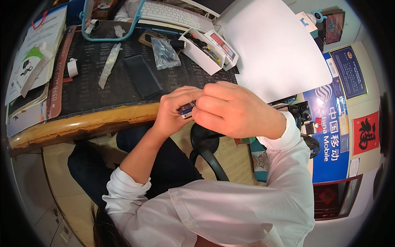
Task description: The person removes the back cover of a feature phone, uses a small tool to adjust the SIM card tray, and reassembles the phone. The person then attaches a lanyard to the phone and briefly operates the keypad.
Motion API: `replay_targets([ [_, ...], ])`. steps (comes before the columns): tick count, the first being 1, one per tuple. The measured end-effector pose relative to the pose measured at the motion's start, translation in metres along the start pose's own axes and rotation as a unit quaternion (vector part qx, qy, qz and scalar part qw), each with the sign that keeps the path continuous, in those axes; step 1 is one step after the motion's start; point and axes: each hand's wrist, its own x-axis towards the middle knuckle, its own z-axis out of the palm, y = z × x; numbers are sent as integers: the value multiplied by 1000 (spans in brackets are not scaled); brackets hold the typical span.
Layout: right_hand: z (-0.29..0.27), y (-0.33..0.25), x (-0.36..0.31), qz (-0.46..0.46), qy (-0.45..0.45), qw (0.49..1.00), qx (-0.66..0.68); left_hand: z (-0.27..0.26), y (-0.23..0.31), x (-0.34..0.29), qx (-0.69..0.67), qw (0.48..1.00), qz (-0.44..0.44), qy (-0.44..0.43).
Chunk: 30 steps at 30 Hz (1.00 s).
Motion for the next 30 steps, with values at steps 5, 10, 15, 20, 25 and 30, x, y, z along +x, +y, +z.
replay_targets([
  [5,-7,1,-2,9,43,999,-16,-1,3,3,-19,1000,-13,4],
  [10,-10,2,-16,86,172,980,60,0,2,4,-36,999,-25,-2],
  [15,8,-7,-26,153,215,958,116,-1,1,3,-11,1000,-23,-9],
  [20,16,-10,-29,151,232,958,77,-2,1,4,-14,1000,-20,-10],
  [25,25,-14,-32,147,251,956,37,-2,1,4,-18,999,-25,-13],
  [30,26,-12,-28,130,250,959,29,-2,1,3,-11,1000,-23,-12],
])
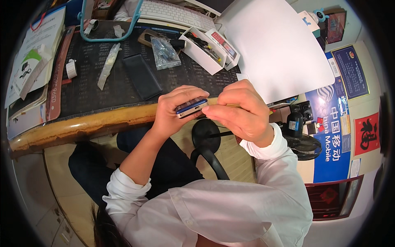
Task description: The person removes the back cover of a feature phone, uses a small tool to adjust the SIM card tray, and reassembles the phone. The person then attaches a lanyard to the phone and briefly operates the keypad.
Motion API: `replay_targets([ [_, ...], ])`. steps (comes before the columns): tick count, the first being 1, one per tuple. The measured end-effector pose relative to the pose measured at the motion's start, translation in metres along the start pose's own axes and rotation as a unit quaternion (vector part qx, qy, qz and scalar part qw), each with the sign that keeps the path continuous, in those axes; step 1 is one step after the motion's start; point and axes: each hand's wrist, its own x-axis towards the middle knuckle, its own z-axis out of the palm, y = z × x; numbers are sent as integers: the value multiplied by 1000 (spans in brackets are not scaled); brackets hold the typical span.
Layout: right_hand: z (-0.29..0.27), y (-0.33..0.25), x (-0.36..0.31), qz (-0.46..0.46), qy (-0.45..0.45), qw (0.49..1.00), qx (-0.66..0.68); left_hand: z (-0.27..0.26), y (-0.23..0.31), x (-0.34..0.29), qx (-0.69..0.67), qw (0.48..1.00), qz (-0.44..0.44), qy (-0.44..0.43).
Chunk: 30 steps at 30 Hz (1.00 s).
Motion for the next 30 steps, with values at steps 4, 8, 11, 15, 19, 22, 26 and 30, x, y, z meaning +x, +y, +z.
replay_targets([
  [4,0,4,4,-15,-18,1000,-7,1,0,1,-16,1000,0,1],
  [8,3,5,8,-22,-37,999,-15,2,0,0,-18,1000,0,9],
  [11,2,6,13,-55,-57,995,-56,2,0,0,-22,1000,2,13],
  [15,2,8,18,-129,-60,983,-115,3,-2,0,-20,1000,12,21],
  [19,-1,2,27,-121,-101,979,-127,3,0,0,-16,999,9,33],
  [22,-3,0,29,-106,-127,979,-120,4,1,0,-8,999,10,33],
  [26,-3,-3,28,-89,-131,978,-133,7,3,1,4,999,15,34],
  [30,-4,-6,25,-10,-146,986,-79,7,-2,0,11,999,34,37],
])
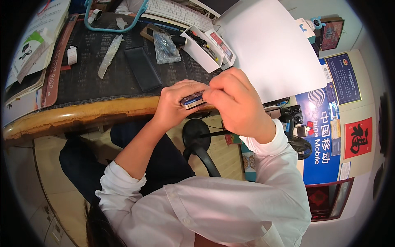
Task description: The person removes the back cover of a feature phone, uses a small tool to adjust the SIM card tray, and reassembles the phone. The person then attaches a lanyard to the phone and briefly operates the keypad.
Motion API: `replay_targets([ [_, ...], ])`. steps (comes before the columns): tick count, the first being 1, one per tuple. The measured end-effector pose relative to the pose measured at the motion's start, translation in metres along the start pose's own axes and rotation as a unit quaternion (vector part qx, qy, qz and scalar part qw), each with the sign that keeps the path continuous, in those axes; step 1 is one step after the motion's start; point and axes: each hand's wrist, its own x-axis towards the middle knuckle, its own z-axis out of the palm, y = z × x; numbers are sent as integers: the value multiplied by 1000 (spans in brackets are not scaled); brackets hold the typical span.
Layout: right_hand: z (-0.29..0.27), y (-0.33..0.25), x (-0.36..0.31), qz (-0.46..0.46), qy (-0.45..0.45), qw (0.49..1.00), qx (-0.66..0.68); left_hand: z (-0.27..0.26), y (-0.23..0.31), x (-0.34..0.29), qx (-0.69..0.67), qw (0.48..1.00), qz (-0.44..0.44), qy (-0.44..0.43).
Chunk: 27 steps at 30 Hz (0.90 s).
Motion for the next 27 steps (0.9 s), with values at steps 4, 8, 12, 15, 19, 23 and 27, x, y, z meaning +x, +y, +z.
replay_targets([
  [4,4,-6,-5,81,37,994,65,0,-1,-1,4,1000,-16,-11],
  [8,7,-10,-11,117,58,988,88,1,-2,0,1,1000,-17,-12],
  [12,10,-15,-12,166,72,976,119,0,-1,0,8,1000,-16,-15],
  [15,13,-18,-15,192,88,970,121,-1,-2,0,4,1000,-20,-18],
  [19,17,-21,-15,195,105,969,107,-1,-2,-1,-2,1000,-24,-18],
  [23,20,-22,-15,178,116,974,79,-2,-3,-1,-11,999,-38,-15],
  [27,28,-10,-21,12,135,987,-83,0,-2,0,-18,999,-35,-9],
])
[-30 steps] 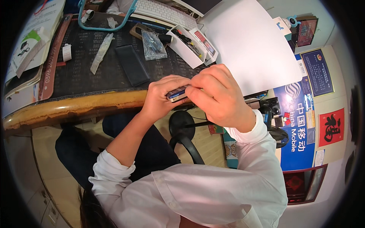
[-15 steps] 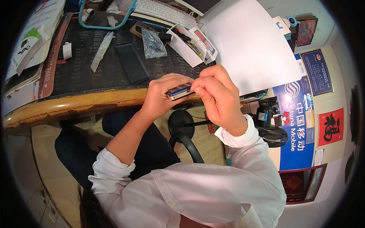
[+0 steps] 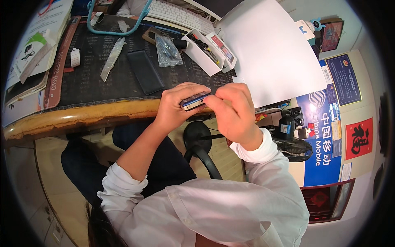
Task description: The person removes the back cover of a feature phone, uses a small tool to adjust the SIM card tray, and reassembles the phone. The person then attaches a lanyard to the phone and briefly operates the keypad.
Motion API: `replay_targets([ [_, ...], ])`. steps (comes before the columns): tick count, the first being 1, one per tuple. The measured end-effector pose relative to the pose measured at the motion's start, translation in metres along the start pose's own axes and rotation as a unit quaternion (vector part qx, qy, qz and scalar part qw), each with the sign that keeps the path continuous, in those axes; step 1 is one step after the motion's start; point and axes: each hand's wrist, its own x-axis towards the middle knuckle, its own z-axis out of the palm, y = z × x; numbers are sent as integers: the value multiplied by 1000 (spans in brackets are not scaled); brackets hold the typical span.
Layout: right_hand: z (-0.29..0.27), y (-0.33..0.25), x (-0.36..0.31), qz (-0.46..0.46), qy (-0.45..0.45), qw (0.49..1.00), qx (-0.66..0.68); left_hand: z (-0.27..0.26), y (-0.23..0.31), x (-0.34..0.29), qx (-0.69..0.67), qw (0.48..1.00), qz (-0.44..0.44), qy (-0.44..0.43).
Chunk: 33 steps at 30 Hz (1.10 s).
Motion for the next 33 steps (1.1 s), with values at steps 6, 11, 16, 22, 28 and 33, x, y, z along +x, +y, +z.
replay_targets([
  [6,-11,1,17,-97,-56,992,-65,-1,-1,0,25,999,27,-3],
  [11,-14,2,20,-66,-94,993,-6,0,-1,-1,24,999,33,0],
  [16,-15,3,16,57,-82,991,86,1,0,0,16,999,30,-10],
  [22,-11,-5,8,159,-52,976,143,1,0,0,24,999,24,-6],
  [28,-12,-9,6,204,-39,965,159,0,0,1,20,1000,15,-12],
  [33,-6,-10,-2,250,-20,949,194,-2,0,-1,27,1000,11,-12],
])
